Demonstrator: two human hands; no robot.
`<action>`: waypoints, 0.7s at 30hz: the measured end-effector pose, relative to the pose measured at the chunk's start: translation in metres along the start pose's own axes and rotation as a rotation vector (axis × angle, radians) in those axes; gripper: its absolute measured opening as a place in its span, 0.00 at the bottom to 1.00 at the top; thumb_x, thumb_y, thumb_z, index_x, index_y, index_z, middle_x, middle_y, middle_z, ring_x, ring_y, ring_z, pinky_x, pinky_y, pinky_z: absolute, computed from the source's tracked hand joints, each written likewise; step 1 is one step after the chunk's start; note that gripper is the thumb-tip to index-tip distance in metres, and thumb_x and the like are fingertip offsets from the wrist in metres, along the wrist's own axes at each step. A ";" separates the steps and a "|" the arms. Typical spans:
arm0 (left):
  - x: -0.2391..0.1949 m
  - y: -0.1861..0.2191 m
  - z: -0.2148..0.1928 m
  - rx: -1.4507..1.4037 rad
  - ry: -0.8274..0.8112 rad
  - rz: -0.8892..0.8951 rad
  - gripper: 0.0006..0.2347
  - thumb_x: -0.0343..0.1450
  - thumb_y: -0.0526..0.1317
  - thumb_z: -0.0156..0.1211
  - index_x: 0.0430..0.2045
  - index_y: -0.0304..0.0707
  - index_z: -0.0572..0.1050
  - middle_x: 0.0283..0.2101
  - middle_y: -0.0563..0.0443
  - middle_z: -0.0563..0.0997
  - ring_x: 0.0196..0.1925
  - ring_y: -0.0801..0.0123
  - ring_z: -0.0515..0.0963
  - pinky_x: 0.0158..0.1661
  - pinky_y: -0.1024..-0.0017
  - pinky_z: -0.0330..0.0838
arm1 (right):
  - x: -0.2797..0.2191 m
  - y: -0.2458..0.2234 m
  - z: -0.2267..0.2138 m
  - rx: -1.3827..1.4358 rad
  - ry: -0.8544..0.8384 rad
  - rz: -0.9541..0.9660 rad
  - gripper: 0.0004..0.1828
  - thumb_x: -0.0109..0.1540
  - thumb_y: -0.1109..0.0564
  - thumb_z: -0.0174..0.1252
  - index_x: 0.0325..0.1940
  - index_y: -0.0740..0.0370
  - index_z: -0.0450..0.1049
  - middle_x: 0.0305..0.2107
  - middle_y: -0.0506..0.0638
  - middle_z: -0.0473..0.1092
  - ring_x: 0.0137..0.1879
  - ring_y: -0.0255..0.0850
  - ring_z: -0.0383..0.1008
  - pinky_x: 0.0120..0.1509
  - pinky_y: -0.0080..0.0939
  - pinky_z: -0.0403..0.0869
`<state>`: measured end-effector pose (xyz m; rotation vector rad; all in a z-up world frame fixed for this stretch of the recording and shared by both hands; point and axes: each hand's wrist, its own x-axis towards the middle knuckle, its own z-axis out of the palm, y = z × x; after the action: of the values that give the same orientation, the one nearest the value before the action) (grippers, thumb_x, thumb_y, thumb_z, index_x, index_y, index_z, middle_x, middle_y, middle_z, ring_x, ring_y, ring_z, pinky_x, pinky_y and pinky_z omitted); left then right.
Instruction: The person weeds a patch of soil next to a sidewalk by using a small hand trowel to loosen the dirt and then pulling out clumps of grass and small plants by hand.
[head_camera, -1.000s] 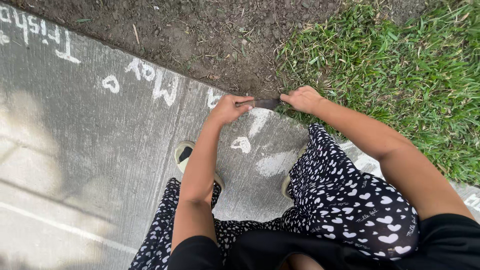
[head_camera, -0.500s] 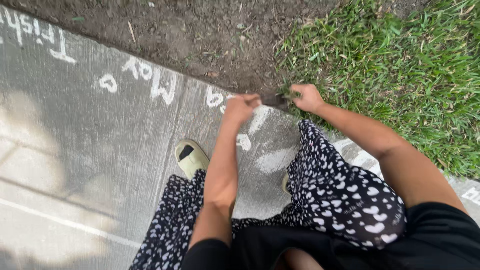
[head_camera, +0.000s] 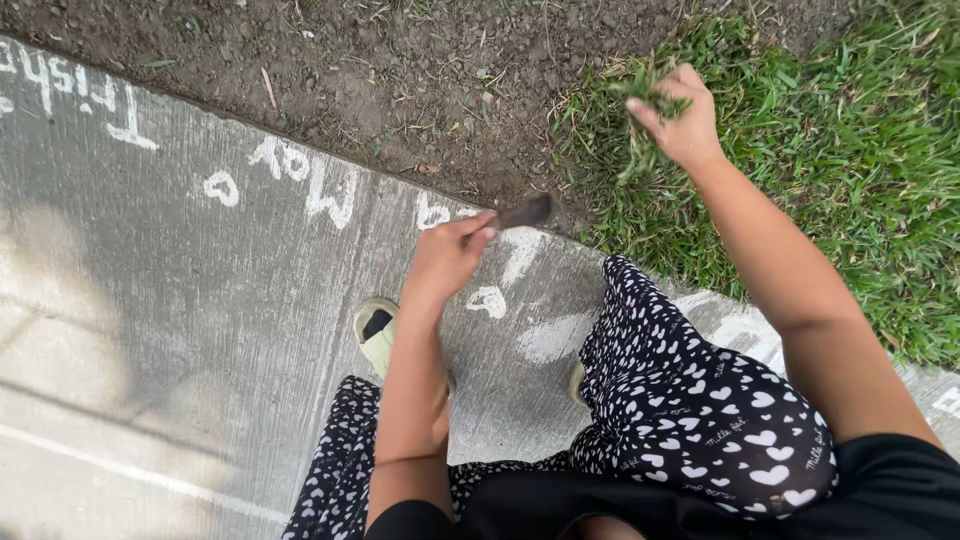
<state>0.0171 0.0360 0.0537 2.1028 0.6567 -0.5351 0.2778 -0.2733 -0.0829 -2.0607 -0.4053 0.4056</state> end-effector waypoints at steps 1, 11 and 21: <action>-0.013 -0.001 -0.020 -0.004 -0.002 -0.009 0.13 0.71 0.49 0.63 0.48 0.57 0.82 0.43 0.44 0.86 0.40 0.53 0.86 0.46 0.64 0.77 | -0.011 -0.004 -0.001 -0.342 0.042 -0.318 0.16 0.64 0.55 0.75 0.50 0.56 0.76 0.45 0.56 0.70 0.50 0.50 0.74 0.54 0.46 0.77; 0.044 -0.060 0.077 -0.882 -0.135 -0.523 0.16 0.73 0.44 0.62 0.55 0.44 0.80 0.23 0.56 0.80 0.17 0.77 0.72 0.18 0.73 0.68 | -0.070 -0.042 0.089 -0.937 -0.808 -0.219 0.43 0.60 0.67 0.50 0.78 0.38 0.59 0.46 0.58 0.73 0.38 0.50 0.80 0.37 0.47 0.79; 0.005 -0.029 0.033 -0.259 0.104 -0.104 0.14 0.72 0.48 0.63 0.51 0.51 0.83 0.26 0.48 0.83 0.23 0.76 0.78 0.30 0.74 0.73 | -0.031 0.003 0.083 -1.072 -0.782 -0.533 0.12 0.64 0.58 0.55 0.51 0.58 0.74 0.38 0.53 0.72 0.45 0.45 0.77 0.40 0.46 0.78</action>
<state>-0.0018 0.0248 0.0157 1.8691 0.8519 -0.3764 0.2137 -0.2257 -0.1213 -2.5485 -1.9288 0.7550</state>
